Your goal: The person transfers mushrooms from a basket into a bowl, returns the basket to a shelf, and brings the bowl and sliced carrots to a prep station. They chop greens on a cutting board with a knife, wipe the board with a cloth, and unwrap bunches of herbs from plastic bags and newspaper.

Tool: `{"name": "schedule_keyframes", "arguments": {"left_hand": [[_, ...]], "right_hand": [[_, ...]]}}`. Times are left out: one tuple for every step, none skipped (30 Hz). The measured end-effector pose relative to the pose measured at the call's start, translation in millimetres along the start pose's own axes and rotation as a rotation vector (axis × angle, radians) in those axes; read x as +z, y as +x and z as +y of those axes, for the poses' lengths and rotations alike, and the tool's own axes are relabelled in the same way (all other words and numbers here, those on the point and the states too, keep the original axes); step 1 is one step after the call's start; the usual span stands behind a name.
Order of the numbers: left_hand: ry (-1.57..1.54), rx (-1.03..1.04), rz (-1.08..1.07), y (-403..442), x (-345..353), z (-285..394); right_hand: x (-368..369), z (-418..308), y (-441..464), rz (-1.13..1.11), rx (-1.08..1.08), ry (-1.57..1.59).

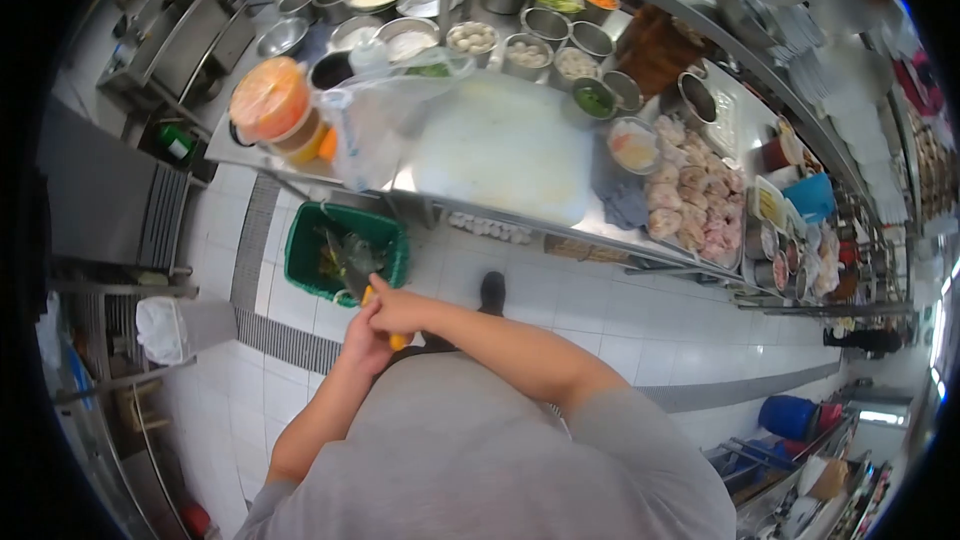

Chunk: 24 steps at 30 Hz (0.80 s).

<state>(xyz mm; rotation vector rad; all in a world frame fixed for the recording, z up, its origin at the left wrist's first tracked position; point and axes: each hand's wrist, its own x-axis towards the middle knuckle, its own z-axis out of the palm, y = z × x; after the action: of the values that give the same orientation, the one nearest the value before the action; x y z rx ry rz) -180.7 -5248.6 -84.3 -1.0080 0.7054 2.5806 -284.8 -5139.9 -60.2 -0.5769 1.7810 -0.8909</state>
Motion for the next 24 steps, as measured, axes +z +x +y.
{"name": "schedule_keyframes", "arguments": {"left_hand": [[0.006,0.004,-0.096,4.7,-9.6,4.3],[0.017,-0.003,-0.11,4.9,-10.0,6.9],[-0.045,-0.013,0.107,3.5,-8.0,9.6],[-0.109,-0.019,0.328,0.8,-10.8,11.2],[-0.102,-0.017,0.321,5.4,-33.4,7.7],[-0.132,0.011,0.265,14.6,-69.3,-2.1],[-0.165,0.038,0.209,17.5,-91.0,-10.9],[-0.168,0.04,0.208,10.8,-94.7,-14.9],[-0.148,0.056,0.296,2.5,-94.2,-16.8],[-0.129,0.078,0.383,-3.9,-91.2,-19.0],[-0.134,0.09,0.385,-10.1,-87.3,-22.6],[-0.083,0.117,0.447,-17.2,-83.3,-27.3],[-0.037,0.147,0.51,-21.0,-78.3,-31.8],[-0.054,0.166,0.519,-22.0,-73.6,-36.2],[0.011,0.207,0.532,-24.4,-69.8,-41.7],[0.075,0.249,0.551,-27.4,-66.6,-46.7],[0.054,0.272,0.573,-29.3,-62.2,-51.4],[0.089,0.319,0.576,-29.1,-54.8,-55.6],[0.125,0.367,0.579,-26.7,-47.0,-58.9],[0.101,0.388,0.602,-25.6,-37.7,-61.4],[0.132,0.446,0.605,-24.3,-27.2,-62.6],[0.166,0.501,0.612,-24.0,-16.3,-63.1],[0.186,0.542,0.627,-25.5,-1.1,-62.0],[0.187,0.577,0.617,-25.7,12.7,-60.3]], "right_hand": [[-13.2,-20.6,-18.6,0.02,0.004,0.001],[-25.4,-37.5,-36.9,-0.076,0.052,0.024],[-37.2,-42.1,-48.8,-0.176,0.098,0.046],[-49.4,-30.2,-56.0,-0.023,0.034,0.016],[-64.5,-10.1,-61.8,0.129,-0.033,-0.016],[-83.4,21.4,-62.2,0.377,-0.025,-0.125],[-106.7,62.1,-61.6,0.621,-0.016,-0.236],[-134.2,104.5,-66.5,0.942,0.008,-0.43],[-170.8,143.2,-78.0,1.132,0.058,-0.534],[-205.4,161.9,-103.1,1.251,0.098,-0.551],[-233.6,171.8,-130.5,1.354,0.14,-0.622],[-251.5,180.8,-148.8,1.42,0.313,-0.56],[-264.3,204.8,-158.9,1.42,0.451,-0.64],[-275.2,232.3,-164.1,1.413,0.584,-0.724],[-289.2,249.0,-169.8,1.311,0.573,-0.703],[-302.0,259.1,-170.9,1.205,0.558,-0.685],[-311.8,261.3,-171.4,1.187,0.523,-0.693],[-320.2,255.1,-173.2,1.118,0.381,-0.465],[-327.5,247.9,-171.1,1.033,0.244,-0.243],[-324.4,236.2,-166.2,1.006,0.215,-0.253],[-313.1,219.7,-160.4,0.929,0.031,0.193],[-301.8,200.9,-152.4,0.806,-0.136,0.637],[-290.9,176.7,-142.9,0.765,-0.144,0.632],[-276.8,149.4,-131.1,0.592,-0.151,1.03]]}}
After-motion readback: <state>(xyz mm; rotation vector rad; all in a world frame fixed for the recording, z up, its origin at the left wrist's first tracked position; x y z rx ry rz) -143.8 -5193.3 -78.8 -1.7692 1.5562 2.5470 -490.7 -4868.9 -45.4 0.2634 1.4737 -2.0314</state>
